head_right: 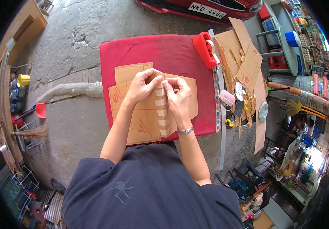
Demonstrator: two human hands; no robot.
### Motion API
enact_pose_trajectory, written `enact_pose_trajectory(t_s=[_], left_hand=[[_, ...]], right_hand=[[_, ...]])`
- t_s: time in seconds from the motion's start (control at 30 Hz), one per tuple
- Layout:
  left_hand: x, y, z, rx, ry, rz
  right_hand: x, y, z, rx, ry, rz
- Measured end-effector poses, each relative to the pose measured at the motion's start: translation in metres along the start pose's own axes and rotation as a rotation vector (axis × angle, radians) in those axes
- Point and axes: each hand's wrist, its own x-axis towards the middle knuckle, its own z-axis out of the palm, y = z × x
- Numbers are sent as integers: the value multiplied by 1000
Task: The person assembles small cardboard boxes by folding the flaps and securing them with adhesive tape. They handle multiple flat cardboard pieces, fold them into box shapes, and apply tape to the edges to hold the structure together.
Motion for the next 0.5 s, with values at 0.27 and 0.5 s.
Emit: enact_pose_trajectory(t_s=[0.27,0.5], left_hand=[[2,-1,2,-32,-1,-2],[1,3,-2,-43,-22,-30]], right_hand=[[10,15,4,-410,-102,-96],[2,-5,-5,13,-26,42]])
